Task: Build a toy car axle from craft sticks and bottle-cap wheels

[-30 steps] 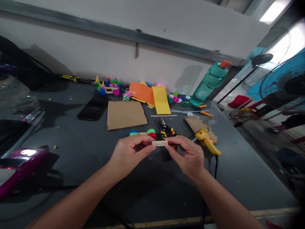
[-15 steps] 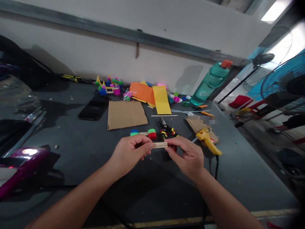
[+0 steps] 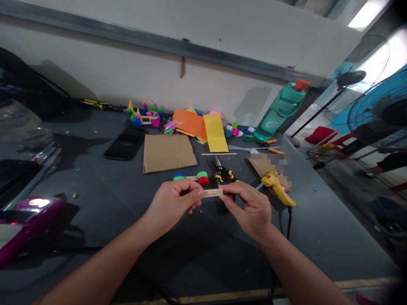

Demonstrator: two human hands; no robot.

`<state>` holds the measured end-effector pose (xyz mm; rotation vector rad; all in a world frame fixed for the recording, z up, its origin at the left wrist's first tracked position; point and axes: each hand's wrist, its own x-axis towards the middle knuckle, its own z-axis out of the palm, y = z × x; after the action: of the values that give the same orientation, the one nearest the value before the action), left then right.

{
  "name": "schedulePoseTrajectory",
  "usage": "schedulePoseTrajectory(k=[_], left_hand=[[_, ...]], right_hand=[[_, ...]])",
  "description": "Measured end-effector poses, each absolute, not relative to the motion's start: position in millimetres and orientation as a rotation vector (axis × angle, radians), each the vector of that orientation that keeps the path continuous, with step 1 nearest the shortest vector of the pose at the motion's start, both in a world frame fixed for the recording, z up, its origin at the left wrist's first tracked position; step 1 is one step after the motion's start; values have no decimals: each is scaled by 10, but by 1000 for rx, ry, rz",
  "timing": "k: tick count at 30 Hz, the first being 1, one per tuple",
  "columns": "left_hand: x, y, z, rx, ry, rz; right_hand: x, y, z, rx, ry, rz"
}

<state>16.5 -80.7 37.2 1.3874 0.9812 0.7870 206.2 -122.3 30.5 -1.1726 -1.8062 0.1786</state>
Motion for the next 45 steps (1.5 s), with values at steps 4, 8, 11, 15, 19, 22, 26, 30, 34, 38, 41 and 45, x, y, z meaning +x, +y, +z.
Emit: schedulePoseTrajectory(k=[4,8,11,15,19,22,26,30,34,38,41,45], left_hand=[[173,-806,368,1386,978,794],[175,-800,353,1394,978,801],[173,-800,342,1397,978,807],[174,-800,335,1389,969,806],[173,-799,331,1392,966,814],[171,-801,326,1406,964,814],[175,-793,330,1394,957,821],[179,-788,343,1378,951,823],[182,-795,347,1352,957,828],[178,-798,336,1332,972,846],[160,-795,321,1353,966,875],[118,-788,304,1581,963,965]], right_hand=[[2061,-1226,311,-1179,-1805,169],[2058,-1221,305,-1171,-1804,160],[2054,-1218,301,-1173,-1801,150],[2053,-1218,303,-1161,-1794,131],[2056,-1220,299,-1165,-1787,126],[2056,-1220,293,-1172,-1786,116],[2052,-1216,293,-1163,-1796,92],[2047,-1215,296,-1164,-1798,83],[2052,-1217,294,-1171,-1797,105],[2064,-1218,291,-1186,-1796,125],[2072,-1221,281,-1194,-1775,118],[2085,-1226,264,-1209,-1749,117]])
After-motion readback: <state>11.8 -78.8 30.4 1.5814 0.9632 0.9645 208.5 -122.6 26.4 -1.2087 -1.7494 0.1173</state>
